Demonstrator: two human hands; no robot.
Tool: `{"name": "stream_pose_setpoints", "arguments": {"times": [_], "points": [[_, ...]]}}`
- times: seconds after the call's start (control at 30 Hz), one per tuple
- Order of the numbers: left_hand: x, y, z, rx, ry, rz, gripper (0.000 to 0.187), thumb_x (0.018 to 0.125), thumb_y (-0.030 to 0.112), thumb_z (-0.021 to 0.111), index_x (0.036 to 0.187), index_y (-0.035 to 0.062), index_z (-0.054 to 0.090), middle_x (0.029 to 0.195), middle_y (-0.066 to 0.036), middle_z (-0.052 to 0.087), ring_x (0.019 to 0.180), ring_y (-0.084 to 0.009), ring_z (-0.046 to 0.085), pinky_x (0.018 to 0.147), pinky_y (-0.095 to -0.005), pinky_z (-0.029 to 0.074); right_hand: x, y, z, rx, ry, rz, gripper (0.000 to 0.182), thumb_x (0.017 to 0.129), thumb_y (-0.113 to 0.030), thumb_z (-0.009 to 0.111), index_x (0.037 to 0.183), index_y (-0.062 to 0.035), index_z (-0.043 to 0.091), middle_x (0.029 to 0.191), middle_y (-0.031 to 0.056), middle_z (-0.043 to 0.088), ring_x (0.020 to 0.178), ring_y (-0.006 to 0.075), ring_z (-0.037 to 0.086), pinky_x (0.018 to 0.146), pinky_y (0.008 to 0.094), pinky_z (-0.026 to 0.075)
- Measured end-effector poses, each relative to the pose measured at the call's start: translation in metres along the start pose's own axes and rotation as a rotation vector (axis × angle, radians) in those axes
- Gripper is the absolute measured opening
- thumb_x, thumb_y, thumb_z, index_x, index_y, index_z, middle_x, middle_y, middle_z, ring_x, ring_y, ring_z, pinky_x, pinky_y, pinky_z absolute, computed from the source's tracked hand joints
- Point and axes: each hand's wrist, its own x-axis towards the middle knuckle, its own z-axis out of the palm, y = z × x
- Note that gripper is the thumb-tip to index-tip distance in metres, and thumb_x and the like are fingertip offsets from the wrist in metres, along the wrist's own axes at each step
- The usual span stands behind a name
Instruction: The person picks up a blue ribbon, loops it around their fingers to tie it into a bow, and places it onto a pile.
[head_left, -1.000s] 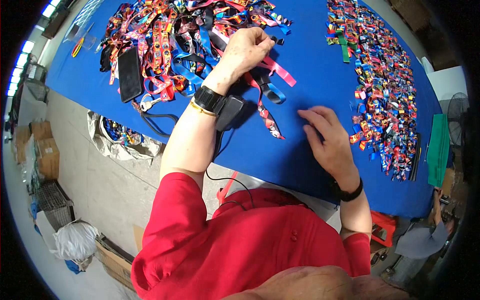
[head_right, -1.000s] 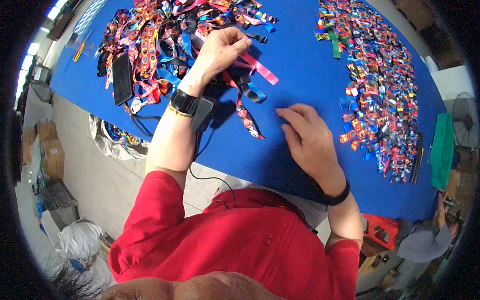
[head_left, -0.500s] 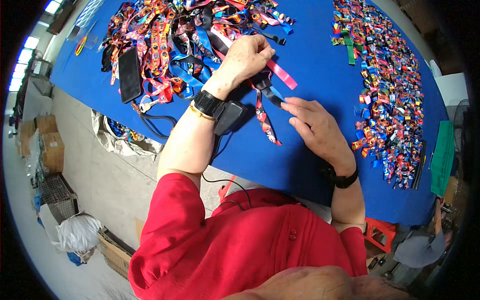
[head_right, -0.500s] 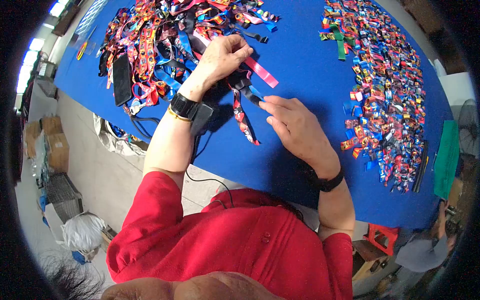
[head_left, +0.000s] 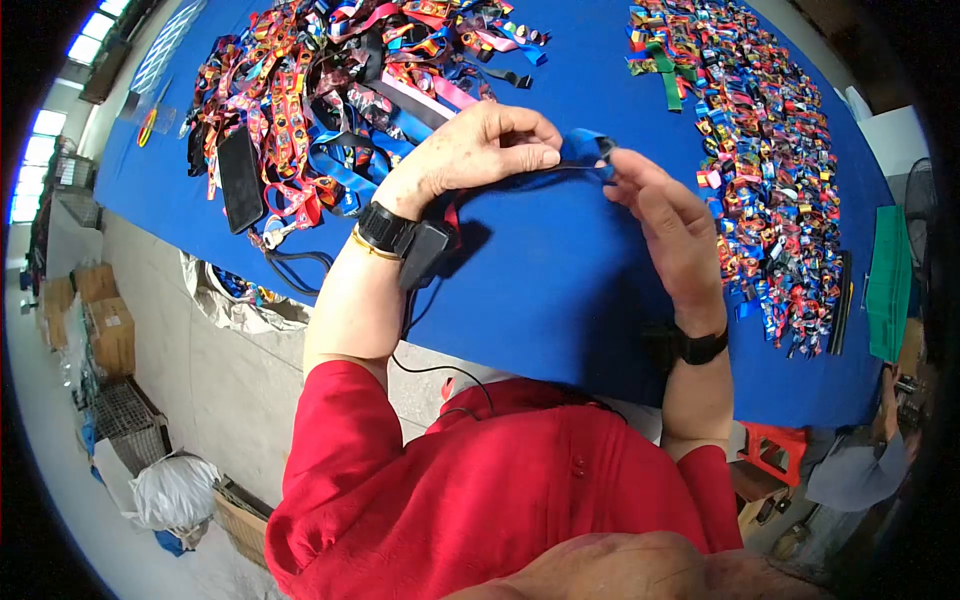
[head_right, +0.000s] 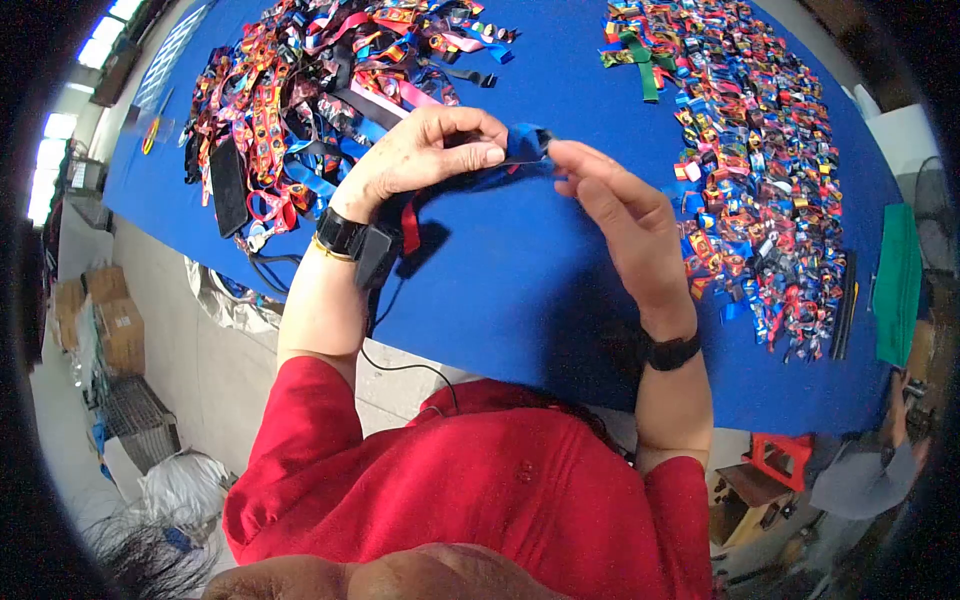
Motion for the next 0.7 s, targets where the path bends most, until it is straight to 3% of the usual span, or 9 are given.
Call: {"name": "stream_pose_setpoints", "arguments": {"times": [0.13,0.33,0.47,0.6,0.7], "points": [[-0.001,-0.002,0.003,-0.011,-0.042,0.004,0.025,0.095,0.024,0.071,0.112,0.0055,0.069,0.092,0.003,0.068,0.086,-0.0060,0.059,0.078,-0.0239,0.048,0.000,-0.003,-0.003,0.342,0.034,-0.105,0.028,0.104,-0.015,0.052,0.124,0.0000,0.065,0.143,0.0226,0.052,0.129,0.0276,0.055,0.107,0.0415,0.047],[0.005,0.002,0.021,-0.164,0.029,0.151,0.040,0.093,0.026,0.073,0.125,0.0057,0.062,0.095,0.003,0.066,0.089,-0.0065,0.059,0.083,-0.0237,0.048,0.002,-0.001,-0.006,0.261,-0.001,-0.020,0.032,0.104,-0.018,0.052,0.124,0.0034,0.064,0.143,0.0248,0.052,0.127,0.0291,0.056,0.108,0.0422,0.045],[0.003,0.005,0.023,-0.280,-0.064,-0.007,0.031,0.094,0.028,0.072,0.115,0.0062,0.064,0.092,0.005,0.063,0.084,-0.0034,0.055,0.076,-0.0206,0.045,0.003,0.003,-0.007,0.285,-0.043,0.067,0.034,0.104,-0.019,0.050,0.125,0.0061,0.060,0.129,0.0197,0.062,0.116,0.0226,0.062,0.102,0.0360,0.048],[0.002,0.008,0.023,-0.282,-0.033,-0.025,0.019,0.097,0.025,0.069,0.102,0.0079,0.062,0.083,0.009,0.055,0.078,-0.0014,0.049,0.071,-0.0190,0.041,0.005,0.000,-0.006,0.311,0.048,0.136,0.025,0.103,-0.018,0.054,0.116,0.0020,0.060,0.111,0.0140,0.069,0.101,0.0178,0.067,0.090,0.0303,0.052],[0.004,0.007,0.028,-0.364,-0.071,0.062,0.018,0.101,0.024,0.062,0.103,0.0061,0.058,0.081,0.005,0.057,0.074,-0.0045,0.052,0.068,-0.0211,0.043,0.006,-0.005,-0.001,0.263,0.121,0.209,0.017,0.100,-0.016,0.060,0.109,-0.0019,0.059,0.100,0.0102,0.070,0.090,0.0137,0.067,0.078,0.0242,0.052]]}}
